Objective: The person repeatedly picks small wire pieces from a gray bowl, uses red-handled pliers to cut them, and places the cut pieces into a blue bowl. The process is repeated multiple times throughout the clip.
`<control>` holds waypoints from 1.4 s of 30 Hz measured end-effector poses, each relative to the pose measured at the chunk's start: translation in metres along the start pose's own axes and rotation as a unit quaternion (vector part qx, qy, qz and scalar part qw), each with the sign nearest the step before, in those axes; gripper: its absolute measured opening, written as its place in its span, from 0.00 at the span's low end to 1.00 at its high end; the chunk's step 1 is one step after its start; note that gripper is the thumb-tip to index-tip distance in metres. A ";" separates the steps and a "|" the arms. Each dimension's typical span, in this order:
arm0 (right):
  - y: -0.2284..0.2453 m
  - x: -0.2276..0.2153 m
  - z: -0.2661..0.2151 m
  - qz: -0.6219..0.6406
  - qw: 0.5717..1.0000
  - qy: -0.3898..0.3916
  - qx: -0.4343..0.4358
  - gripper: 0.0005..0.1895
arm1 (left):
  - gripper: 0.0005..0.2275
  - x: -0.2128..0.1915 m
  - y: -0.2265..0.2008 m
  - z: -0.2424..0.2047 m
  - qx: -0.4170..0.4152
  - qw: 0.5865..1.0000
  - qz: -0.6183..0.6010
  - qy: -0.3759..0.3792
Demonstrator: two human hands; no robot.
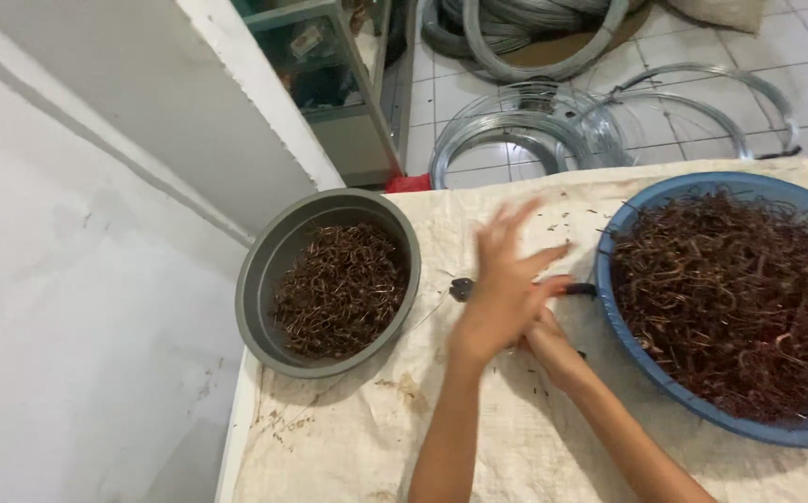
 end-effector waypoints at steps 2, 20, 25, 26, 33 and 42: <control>0.008 0.018 -0.012 -0.035 0.999 0.031 0.004 0.12 | 0.14 -0.037 0.022 -0.023 -0.082 0.996 0.035 0.008; 0.149 0.190 -0.070 -0.394 0.830 0.058 -0.390 0.05 | 0.13 -0.135 0.200 -0.199 -0.468 0.851 0.232 -0.047; 0.154 0.238 -0.069 -0.509 0.723 0.084 -0.460 0.05 | 0.10 -0.143 0.193 -0.189 -0.458 0.859 0.209 -0.095; 0.152 0.244 -0.063 -0.520 0.747 0.113 -0.398 0.07 | 0.10 -0.144 0.191 -0.188 -0.461 0.855 0.213 -0.103; 0.121 0.256 -0.018 -0.664 0.669 0.080 -0.323 0.11 | 0.08 -0.133 0.211 -0.200 -0.472 0.843 0.234 -0.109; 0.098 0.258 0.001 -0.729 0.606 0.076 -0.310 0.08 | 0.08 -0.132 0.202 -0.187 -0.437 0.852 0.276 -0.085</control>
Point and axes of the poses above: each hand's wrist, its own z-axis towards the middle knuckle, its own x-axis out of the palm, y = z × x, the point moved 9 cm from there along z, towards the middle knuckle, and after that the axes turned 2 degrees about x, right-handed, at the moved point
